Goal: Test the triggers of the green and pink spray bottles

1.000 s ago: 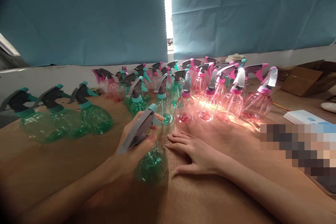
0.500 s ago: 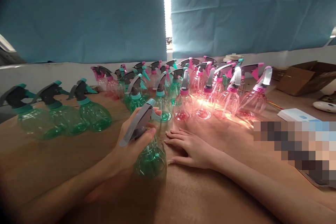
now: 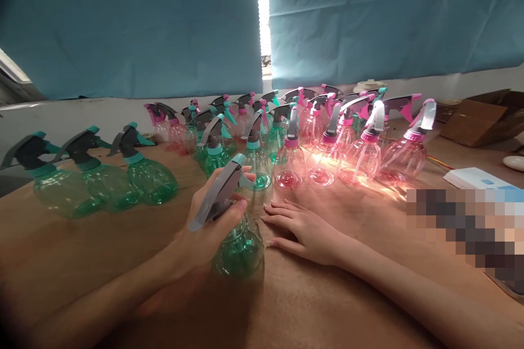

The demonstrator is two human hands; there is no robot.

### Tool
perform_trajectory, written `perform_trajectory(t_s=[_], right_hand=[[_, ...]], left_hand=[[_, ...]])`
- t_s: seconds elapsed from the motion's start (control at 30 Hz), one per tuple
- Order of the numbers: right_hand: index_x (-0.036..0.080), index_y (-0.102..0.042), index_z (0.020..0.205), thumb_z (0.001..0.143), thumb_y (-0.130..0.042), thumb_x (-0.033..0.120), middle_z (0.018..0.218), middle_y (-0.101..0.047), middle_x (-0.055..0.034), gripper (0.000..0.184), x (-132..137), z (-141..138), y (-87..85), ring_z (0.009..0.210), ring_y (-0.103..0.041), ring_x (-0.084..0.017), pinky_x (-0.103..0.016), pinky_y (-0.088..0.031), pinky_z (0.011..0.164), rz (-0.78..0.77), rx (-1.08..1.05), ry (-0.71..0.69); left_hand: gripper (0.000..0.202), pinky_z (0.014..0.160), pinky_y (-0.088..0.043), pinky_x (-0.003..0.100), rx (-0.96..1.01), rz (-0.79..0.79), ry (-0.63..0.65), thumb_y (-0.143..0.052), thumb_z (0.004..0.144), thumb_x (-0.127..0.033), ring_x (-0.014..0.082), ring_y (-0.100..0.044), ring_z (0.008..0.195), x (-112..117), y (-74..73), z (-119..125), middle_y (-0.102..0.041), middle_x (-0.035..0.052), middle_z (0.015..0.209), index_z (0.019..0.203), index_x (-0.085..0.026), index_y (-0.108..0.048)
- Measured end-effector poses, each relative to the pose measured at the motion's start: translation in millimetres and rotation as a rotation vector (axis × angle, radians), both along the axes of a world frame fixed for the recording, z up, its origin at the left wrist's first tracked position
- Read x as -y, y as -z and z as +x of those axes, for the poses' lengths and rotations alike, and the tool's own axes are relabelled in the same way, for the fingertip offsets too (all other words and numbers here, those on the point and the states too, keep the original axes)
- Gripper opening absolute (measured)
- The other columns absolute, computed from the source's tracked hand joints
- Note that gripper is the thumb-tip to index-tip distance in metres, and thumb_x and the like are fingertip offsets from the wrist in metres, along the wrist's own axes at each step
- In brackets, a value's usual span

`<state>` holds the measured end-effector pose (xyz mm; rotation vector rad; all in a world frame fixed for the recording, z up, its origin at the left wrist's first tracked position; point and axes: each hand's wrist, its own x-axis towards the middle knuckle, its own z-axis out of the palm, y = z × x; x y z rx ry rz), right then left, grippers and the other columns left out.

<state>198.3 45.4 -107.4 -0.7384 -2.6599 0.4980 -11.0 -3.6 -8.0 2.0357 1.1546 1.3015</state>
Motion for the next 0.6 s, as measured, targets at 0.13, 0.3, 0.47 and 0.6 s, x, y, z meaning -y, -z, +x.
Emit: perform_trajectory(t_s=[0.13, 0.3, 0.47, 0.6], right_hand=[[0.022, -0.048, 0.140, 0.097, -0.047, 0.045, 0.150, -0.045, -0.0080, 0.049, 0.3, -0.6, 0.0, 0.141, -0.035, -0.025, -0.048, -0.029, 0.117, 0.009, -0.011, 0.015], [0.022, -0.050, 0.139, 0.098, -0.045, 0.045, 0.149, -0.046, -0.0079, 0.047, 0.0, -1.1, -0.4, 0.141, -0.035, -0.024, -0.047, -0.030, 0.118, 0.014, -0.007, 0.011], [0.022, -0.050, 0.139, 0.098, -0.045, 0.044, 0.148, -0.048, -0.0086, 0.047, 0.4, -1.4, -1.3, 0.141, -0.036, -0.025, -0.047, -0.030, 0.117, 0.018, -0.017, 0.010], [0.020, -0.051, 0.137, 0.098, -0.043, 0.045, 0.145, -0.050, -0.0095, 0.047, 0.9, -2.2, -3.0, 0.140, -0.038, -0.024, -0.046, -0.030, 0.118, 0.026, -0.004, 0.011]], left_hand=[[0.031, 0.066, -0.049, 0.030, 0.007, -0.010, 0.013, -0.050, 0.080, -0.018, 0.0175, -0.059, 0.072, -1.3, 2.9, 0.3, -0.059, 0.0006, 0.079, 0.111, -0.017, -0.056], [0.029, 0.065, -0.048, 0.029, 0.003, -0.021, 0.007, -0.051, 0.080, -0.018, 0.0166, -0.058, 0.074, -1.0, 1.2, 0.3, -0.063, 0.0049, 0.094, 0.108, -0.016, -0.057], [0.027, 0.061, -0.047, 0.026, 0.007, -0.037, 0.010, -0.051, 0.080, -0.018, 0.0136, -0.054, 0.066, 0.8, -0.9, 0.6, -0.062, 0.0038, 0.092, 0.106, -0.015, -0.056], [0.023, 0.062, -0.047, 0.026, 0.013, -0.027, 0.018, -0.051, 0.081, -0.018, 0.0145, -0.055, 0.068, 1.1, -0.2, 0.5, -0.059, 0.0017, 0.085, 0.103, -0.016, -0.056]])
